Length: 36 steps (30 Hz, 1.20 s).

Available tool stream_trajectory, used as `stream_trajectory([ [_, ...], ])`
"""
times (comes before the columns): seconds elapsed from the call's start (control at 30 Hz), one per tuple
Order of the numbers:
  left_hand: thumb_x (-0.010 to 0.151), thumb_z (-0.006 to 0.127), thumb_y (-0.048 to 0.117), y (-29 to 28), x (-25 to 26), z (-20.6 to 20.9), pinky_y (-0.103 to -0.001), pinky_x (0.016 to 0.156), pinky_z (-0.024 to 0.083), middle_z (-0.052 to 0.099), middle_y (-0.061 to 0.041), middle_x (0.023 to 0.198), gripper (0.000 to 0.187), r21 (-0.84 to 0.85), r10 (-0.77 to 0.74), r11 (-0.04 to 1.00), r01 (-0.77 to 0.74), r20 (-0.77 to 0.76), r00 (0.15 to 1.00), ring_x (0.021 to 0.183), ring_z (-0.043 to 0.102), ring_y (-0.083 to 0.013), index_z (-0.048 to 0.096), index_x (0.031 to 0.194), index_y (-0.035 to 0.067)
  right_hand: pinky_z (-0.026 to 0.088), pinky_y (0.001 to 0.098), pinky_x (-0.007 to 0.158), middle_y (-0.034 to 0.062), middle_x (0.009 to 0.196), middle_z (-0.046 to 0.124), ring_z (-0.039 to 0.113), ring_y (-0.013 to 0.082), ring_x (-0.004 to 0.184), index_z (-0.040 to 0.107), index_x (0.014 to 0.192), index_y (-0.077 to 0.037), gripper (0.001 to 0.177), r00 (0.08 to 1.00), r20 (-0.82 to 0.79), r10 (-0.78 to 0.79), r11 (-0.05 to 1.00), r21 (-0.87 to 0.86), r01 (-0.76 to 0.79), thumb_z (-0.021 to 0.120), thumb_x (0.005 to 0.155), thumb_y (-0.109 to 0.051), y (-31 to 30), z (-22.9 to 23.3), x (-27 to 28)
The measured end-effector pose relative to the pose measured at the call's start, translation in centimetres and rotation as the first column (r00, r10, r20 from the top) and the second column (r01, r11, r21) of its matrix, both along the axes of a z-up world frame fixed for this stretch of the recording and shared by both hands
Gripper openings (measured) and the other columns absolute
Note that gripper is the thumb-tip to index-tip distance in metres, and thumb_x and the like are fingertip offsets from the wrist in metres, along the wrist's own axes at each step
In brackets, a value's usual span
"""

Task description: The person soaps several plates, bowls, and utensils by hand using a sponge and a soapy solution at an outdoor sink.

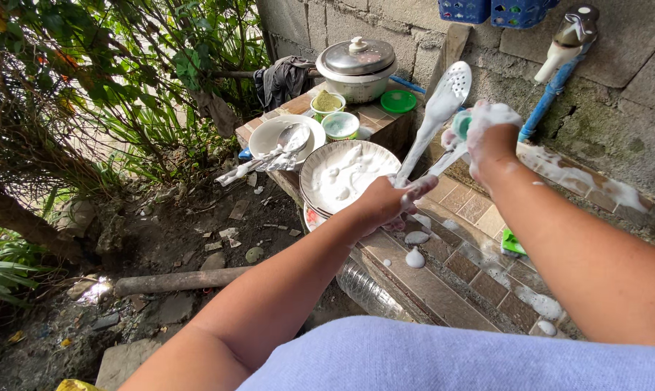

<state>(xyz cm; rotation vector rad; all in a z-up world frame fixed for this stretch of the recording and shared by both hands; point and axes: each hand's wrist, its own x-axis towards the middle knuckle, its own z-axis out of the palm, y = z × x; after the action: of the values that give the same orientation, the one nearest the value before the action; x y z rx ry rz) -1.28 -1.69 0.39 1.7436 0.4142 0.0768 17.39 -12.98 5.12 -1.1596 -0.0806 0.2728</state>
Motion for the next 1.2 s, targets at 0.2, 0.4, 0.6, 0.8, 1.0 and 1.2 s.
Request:
stream_trajectory([
  [0.2, 0.095, 0.061, 0.061, 1.5, 0.4, -1.5, -0.036, 0.049, 0.048, 0.069, -0.013, 0.068, 0.066, 0.198, 0.197, 0.962, -0.186, -0.04, 0.98, 0.053, 0.064, -0.0197, 0.072, 0.091, -0.004, 0.046, 0.0395, 0.05, 0.0069, 0.073, 0.053, 0.05, 0.0206, 0.051, 0.057, 0.089, -0.01, 0.03, 0.999, -0.034, -0.034, 0.999, 0.037, 0.035, 0.05, 0.105, -0.035, 0.6, -0.9, 1.4],
  [0.4, 0.097, 0.061, 0.051, 4.0, -0.5, -1.4, -0.029, 0.041, 0.039, 0.063, -0.006, 0.061, 0.053, 0.181, 0.253, 0.955, -0.236, -0.08, 0.964, 0.043, 0.049, -0.0112, 0.073, 0.086, 0.001, 0.048, 0.0386, 0.049, 0.0072, 0.072, 0.056, 0.052, 0.021, 0.051, 0.06, 0.088, -0.009, 0.033, 0.945, 0.185, -0.269, 0.809, -0.489, 0.326, 0.051, 0.103, -0.038, -2.7, -4.1, 2.7],
  [0.6, 0.098, 0.059, 0.039, 4.5, -1.1, -1.0, -0.032, 0.037, 0.036, 0.064, -0.009, 0.07, 0.045, -0.128, 0.33, 0.933, -0.336, -0.065, 0.942, 0.041, 0.046, -0.0129, 0.069, 0.091, -0.004, 0.049, 0.0377, 0.049, 0.0075, 0.071, 0.058, 0.053, 0.0213, 0.052, 0.063, 0.087, -0.009, 0.037, 0.943, 0.33, 0.042, 0.575, -0.78, 0.247, 0.053, 0.102, -0.041, -5.0, -7.9, -0.8],
  [0.8, 0.096, 0.059, 0.04, 3.6, -0.4, -0.4, -0.033, 0.038, 0.034, 0.068, -0.014, 0.08, 0.047, -0.171, 0.322, 0.928, -0.332, -0.085, 0.943, 0.041, 0.044, -0.0144, 0.067, 0.096, -0.007, 0.052, 0.0363, 0.049, 0.006, 0.072, 0.061, 0.055, 0.0193, 0.054, 0.066, 0.087, -0.009, 0.03, 0.999, -0.047, 0.012, 0.775, -0.631, -0.039, 0.06, 0.094, -0.038, -5.8, -10.4, -2.1],
  [1.0, 0.096, 0.06, 0.04, 2.9, 0.4, -0.2, -0.033, 0.04, 0.036, 0.068, -0.017, 0.084, 0.049, -0.153, 0.335, 0.926, -0.345, -0.088, 0.938, 0.042, 0.046, -0.0156, 0.066, 0.099, -0.008, 0.057, 0.0366, 0.055, 0.0074, 0.075, 0.068, 0.066, 0.0186, 0.06, 0.069, 0.089, -0.001, 0.012, 0.948, -0.197, 0.25, 0.721, -0.616, -0.318, 0.068, 0.077, -0.003, -7.0, -19.4, 2.8],
  [1.2, 0.094, 0.063, 0.039, 1.8, 1.6, -0.6, -0.032, 0.039, 0.035, 0.069, -0.016, 0.082, 0.047, -0.138, 0.339, 0.927, -0.349, -0.093, 0.936, 0.042, 0.045, -0.0151, 0.068, 0.098, -0.008, 0.055, 0.0364, 0.067, 0.0078, 0.09, 0.067, 0.064, 0.0218, 0.076, 0.068, 0.102, -0.006, 0.031, 0.96, -0.16, 0.231, 0.64, -0.718, -0.274, 0.075, 0.072, -0.005, -7.6, -24.8, 4.6],
])
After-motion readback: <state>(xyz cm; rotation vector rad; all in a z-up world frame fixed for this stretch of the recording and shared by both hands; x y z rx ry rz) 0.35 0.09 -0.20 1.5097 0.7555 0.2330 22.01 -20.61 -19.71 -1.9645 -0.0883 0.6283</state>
